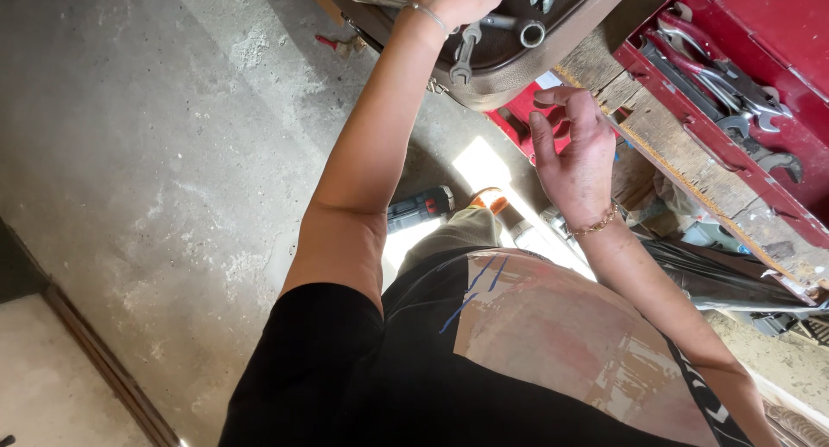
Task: Organizing and cleaning various wrenches and pliers inside a red metal toolbox.
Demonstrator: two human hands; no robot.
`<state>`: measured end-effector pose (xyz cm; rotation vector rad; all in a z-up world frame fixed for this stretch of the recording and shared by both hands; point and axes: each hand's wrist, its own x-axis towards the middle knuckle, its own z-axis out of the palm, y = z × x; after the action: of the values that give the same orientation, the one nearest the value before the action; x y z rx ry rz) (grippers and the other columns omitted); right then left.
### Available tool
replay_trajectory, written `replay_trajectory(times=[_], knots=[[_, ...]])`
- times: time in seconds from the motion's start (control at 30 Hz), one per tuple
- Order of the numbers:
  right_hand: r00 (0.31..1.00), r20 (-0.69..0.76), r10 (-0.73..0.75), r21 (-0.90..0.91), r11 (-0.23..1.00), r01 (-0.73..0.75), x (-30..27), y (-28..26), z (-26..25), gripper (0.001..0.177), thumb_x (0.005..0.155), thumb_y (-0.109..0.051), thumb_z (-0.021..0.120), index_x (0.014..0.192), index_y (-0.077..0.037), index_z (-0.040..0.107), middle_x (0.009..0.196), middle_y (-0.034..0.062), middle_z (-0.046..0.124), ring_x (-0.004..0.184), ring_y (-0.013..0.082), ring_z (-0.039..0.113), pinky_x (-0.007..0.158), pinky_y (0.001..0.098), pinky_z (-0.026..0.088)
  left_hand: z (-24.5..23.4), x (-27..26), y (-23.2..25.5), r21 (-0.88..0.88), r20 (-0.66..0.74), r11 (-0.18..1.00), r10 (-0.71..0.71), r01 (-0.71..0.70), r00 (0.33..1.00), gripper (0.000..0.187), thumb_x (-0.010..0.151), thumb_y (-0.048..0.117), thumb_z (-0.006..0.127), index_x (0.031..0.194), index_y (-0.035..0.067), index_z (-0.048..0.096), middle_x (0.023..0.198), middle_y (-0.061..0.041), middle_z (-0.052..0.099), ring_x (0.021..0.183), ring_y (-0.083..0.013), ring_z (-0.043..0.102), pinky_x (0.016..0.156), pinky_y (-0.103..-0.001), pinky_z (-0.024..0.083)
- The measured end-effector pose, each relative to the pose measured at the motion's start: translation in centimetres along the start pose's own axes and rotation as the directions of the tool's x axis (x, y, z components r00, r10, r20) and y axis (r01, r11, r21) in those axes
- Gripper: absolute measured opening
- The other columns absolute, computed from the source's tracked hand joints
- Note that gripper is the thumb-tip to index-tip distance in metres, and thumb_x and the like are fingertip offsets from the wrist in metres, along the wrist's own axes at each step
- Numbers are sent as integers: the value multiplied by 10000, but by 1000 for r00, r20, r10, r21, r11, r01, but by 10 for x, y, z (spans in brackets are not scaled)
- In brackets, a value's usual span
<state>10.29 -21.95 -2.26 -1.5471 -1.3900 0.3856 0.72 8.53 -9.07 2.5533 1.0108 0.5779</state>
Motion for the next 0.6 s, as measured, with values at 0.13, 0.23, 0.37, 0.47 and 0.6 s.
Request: replay_trajectory(times=[0.13, 0.23, 0.37, 0.47, 0.6], knots=[[993, -19, -114, -75, 991, 112, 17, -9, -2, 236, 1037, 3, 756, 1212, -14, 598, 1209, 123, 689, 880, 237, 671, 798, 355, 568, -80, -42, 22, -222, 105, 951, -196, 215, 975, 354, 985, 298, 603, 741, 52, 673, 558, -89, 620, 447, -203, 621, 438, -362, 496], [976, -39, -214, -147, 967, 206, 40, -22, -7, 279, 1037, 9, 764, 1259, -28, 598, 1240, 144, 642, 939, 262, 671, 848, 371, 579, -125, -75, 28, -745, 116, 636, -172, 200, 978, 255, 1027, 209, 647, 833, 45, 634, 703, -51, 619, 559, -195, 666, 507, -357, 538], [960, -49, -277, -368, 898, 240, 73, -11, -3, 457, 958, -146, 842, 1294, -20, 559, 1217, 177, 589, 1017, 381, 655, 813, 445, 559, -174, -119, 81, -976, 216, -41, -258, 212, 942, 145, 1052, 113, 657, 1147, 80, 552, 894, -48, 603, 674, -163, 601, 604, -338, 492], [982, -97, -161, -420, 901, 106, 89, 8, 17, 452, 949, -294, 866, 1194, -64, 564, 1117, 164, 609, 916, 358, 667, 742, 455, 558, -177, -148, 95, -970, 238, -37, -318, 239, 918, 201, 1065, 108, 588, 1255, 51, 559, 932, -51, 595, 664, -129, 538, 589, -302, 450], [980, -154, -122, -415, 909, 48, 90, 11, 24, 409, 953, -276, 840, 1165, -72, 556, 1075, 139, 622, 902, 341, 676, 721, 448, 559, -175, -169, 90, -957, 291, -80, -299, 280, 909, 244, 1088, 105, 555, 1322, 34, 556, 957, -50, 566, 682, -108, 502, 600, -285, 438]])
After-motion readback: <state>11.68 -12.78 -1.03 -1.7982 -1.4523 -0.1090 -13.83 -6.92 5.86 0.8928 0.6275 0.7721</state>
